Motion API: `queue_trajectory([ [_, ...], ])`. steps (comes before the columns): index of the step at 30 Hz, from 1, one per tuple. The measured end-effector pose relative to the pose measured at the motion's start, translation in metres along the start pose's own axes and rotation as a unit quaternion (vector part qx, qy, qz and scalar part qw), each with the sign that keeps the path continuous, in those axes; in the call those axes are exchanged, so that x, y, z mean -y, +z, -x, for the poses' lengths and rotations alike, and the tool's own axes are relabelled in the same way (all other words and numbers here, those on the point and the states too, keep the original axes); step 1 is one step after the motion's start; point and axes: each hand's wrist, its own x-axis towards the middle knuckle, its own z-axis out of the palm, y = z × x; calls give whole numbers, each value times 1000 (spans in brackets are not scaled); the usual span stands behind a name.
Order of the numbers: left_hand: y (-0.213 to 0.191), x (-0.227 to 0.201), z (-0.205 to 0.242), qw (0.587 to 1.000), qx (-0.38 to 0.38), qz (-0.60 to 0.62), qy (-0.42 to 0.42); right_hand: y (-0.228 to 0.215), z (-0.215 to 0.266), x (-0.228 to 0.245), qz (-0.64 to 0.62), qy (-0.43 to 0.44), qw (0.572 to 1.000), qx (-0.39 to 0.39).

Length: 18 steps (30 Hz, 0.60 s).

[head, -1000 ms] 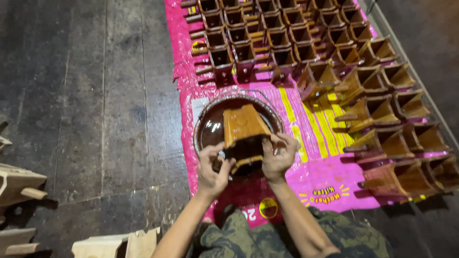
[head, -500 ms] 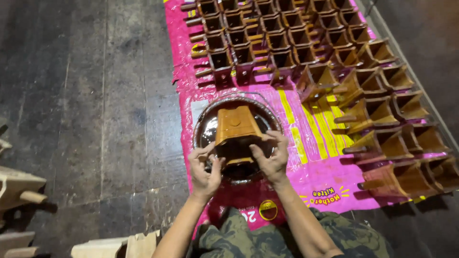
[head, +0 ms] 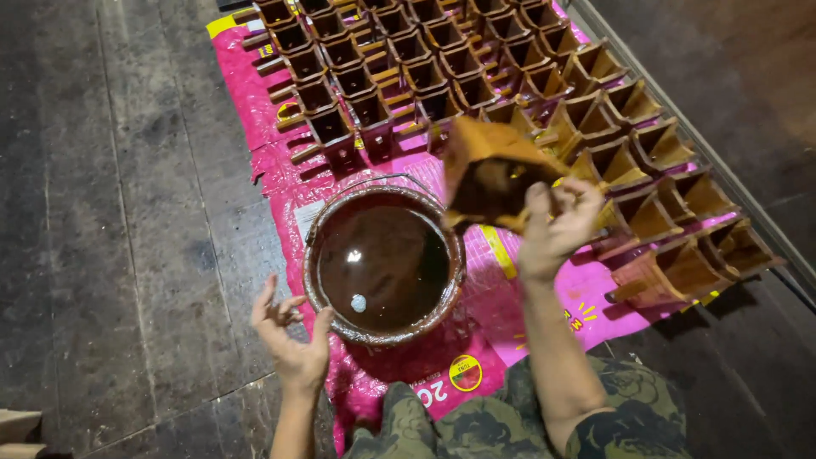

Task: Dipping wooden components into a bucket of stain and arranging them on a mat to dry.

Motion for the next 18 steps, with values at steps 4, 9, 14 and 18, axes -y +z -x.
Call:
queue_trajectory([
  [4, -16, 5, 5, 997, -50, 16, -52, -36, -38, -47, -7, 57, 998, -5],
  [9, -31, 9, 11, 990, -106, 9, -94, -70, -26, -142, 17, 204, 976, -74],
  [14, -29, 17, 13, 988, -106, 28, -104, -79, 34, -180, 131, 450, 857, -216],
  [18, -28, 18, 15, 988, -93, 35, -116, -60, 66, -136, 53, 596, 774, -208],
])
